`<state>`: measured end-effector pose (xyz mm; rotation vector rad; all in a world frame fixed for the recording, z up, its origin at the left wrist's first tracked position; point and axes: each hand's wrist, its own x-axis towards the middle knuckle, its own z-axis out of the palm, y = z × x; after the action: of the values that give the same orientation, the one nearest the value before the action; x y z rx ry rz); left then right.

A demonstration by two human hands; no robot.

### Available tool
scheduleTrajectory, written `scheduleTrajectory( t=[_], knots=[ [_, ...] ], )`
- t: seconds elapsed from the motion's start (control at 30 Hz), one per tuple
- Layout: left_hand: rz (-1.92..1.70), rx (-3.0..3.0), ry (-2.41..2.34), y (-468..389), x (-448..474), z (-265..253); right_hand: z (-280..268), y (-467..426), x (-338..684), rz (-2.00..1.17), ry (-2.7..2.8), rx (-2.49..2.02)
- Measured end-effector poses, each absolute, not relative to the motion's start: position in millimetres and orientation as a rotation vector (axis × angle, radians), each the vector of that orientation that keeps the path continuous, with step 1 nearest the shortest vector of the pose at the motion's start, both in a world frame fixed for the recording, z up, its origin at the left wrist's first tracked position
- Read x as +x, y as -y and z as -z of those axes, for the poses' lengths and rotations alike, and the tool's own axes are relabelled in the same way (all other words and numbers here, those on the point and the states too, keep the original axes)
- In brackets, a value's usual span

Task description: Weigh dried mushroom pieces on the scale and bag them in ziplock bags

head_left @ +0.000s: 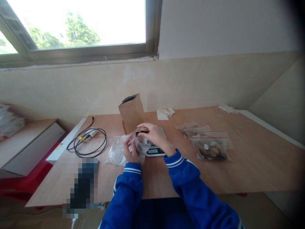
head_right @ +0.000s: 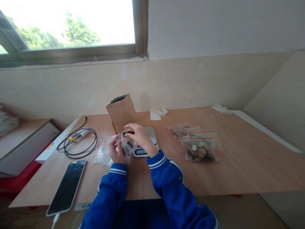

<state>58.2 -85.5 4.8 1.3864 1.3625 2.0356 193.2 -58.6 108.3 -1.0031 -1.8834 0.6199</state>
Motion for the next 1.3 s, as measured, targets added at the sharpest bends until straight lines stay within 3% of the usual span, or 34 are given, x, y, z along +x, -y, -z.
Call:
scheduleTrajectory(
  t=[0.2, 0.47, 0.87, 1.17, 1.3],
  knots=[
    [-2.079, 1.299, -1.351, 85, 59, -7, -99, 60, 182, -0.542, 2.004, -1.097],
    [-2.086, 1.234, -1.359, 84, 59, -8, -102, 63, 189, -0.615, 1.768, -1.029],
    [-2.1, 1.175, -1.338, 82, 61, -7, -10, 57, 226, -0.229, 1.975, -1.604],
    [-2.075, 1.253, -1.32, 83, 61, -4, -46, 56, 224, -0.443, 1.475, -1.261],
    [-2.066, 1.301, -1.308, 83, 60, -3, -80, 72, 218, -0.558, 1.689, -1.146]
  ],
)
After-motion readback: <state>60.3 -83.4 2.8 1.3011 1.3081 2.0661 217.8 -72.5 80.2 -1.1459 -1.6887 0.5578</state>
